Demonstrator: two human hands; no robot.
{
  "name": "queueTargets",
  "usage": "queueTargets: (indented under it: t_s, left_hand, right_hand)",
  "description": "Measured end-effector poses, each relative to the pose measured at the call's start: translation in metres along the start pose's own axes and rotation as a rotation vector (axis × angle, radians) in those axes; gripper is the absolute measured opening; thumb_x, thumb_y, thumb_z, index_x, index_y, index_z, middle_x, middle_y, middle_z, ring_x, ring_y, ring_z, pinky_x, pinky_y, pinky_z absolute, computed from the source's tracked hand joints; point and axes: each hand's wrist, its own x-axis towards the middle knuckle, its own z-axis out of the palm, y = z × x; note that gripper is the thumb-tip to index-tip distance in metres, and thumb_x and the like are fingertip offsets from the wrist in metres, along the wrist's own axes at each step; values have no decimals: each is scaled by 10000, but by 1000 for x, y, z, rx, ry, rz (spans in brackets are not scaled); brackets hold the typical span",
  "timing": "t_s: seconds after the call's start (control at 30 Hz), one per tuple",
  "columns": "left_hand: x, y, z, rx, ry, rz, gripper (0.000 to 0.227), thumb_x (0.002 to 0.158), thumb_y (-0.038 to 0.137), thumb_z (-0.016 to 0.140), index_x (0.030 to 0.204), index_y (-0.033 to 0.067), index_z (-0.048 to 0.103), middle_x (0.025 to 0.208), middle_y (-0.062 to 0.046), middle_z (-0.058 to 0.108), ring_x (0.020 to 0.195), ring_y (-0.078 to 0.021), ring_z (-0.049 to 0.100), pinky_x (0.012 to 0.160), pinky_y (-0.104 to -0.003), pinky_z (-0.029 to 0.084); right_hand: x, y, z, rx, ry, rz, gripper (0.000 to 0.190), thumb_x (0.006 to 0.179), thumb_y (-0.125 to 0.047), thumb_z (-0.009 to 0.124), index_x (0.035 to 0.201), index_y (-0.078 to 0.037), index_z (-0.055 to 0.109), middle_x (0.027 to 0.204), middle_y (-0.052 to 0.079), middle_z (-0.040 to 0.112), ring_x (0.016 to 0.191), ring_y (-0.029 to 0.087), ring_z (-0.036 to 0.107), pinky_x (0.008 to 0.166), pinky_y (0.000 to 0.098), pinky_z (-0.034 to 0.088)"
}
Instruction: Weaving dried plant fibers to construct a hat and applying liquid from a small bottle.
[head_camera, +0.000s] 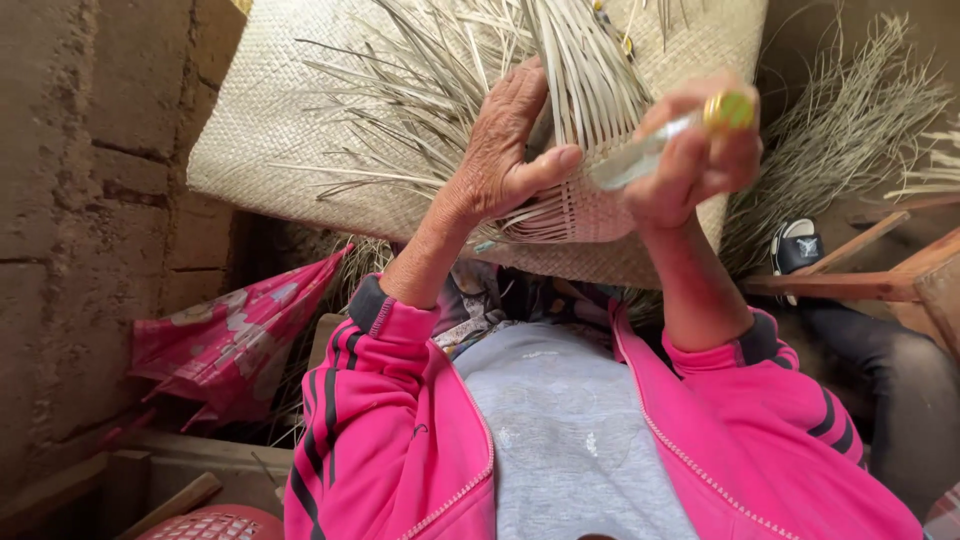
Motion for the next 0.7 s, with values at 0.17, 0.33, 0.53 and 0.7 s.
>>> queueTargets:
  t_s: [0.17, 0.33, 0.53, 0.7]
  left_hand:
    - [0, -1, 0, -3, -5, -9, 807, 995, 682, 403, 1509, 60, 420, 1505, -193, 517, 1370, -365, 537, 1154, -480, 402]
    - [1, 0, -1, 4, -13, -5, 773, 987, 679, 398, 1433, 53, 475, 1421, -192, 528, 1288, -351, 534, 1111, -473, 392]
    - [0, 1, 0, -5, -29, -20, 778, 997, 660, 416, 1465, 39, 446, 1494, -212, 482, 1365, -362, 503, 1154, -495, 399]
    - [-2, 2, 3, -21, 5, -22, 821, 994, 711, 387, 1521, 82, 416, 1522, -199, 506, 1400, -363, 528, 1164, -520, 438]
  right_hand:
    - [-4, 0, -2, 247, 67, -47, 214, 1023, -263, 533, 903, -86, 517, 698, 69, 488, 568, 201, 444, 410, 317, 331]
    - [-49, -14, -44, 177, -57, -96, 357, 996, -295, 573, 861, 26, 500, 638, 138, 524, 481, 243, 468, 404, 376, 403]
    - [-2, -5, 0, 73, -37, -6, 310, 1020, -274, 500, 878, 1, 511, 620, 138, 525, 445, 242, 441, 442, 391, 355]
    - [3, -19, 8, 142, 63, 102, 385, 1055, -349, 486, 837, -34, 452, 646, 96, 427, 499, 215, 388, 451, 365, 322]
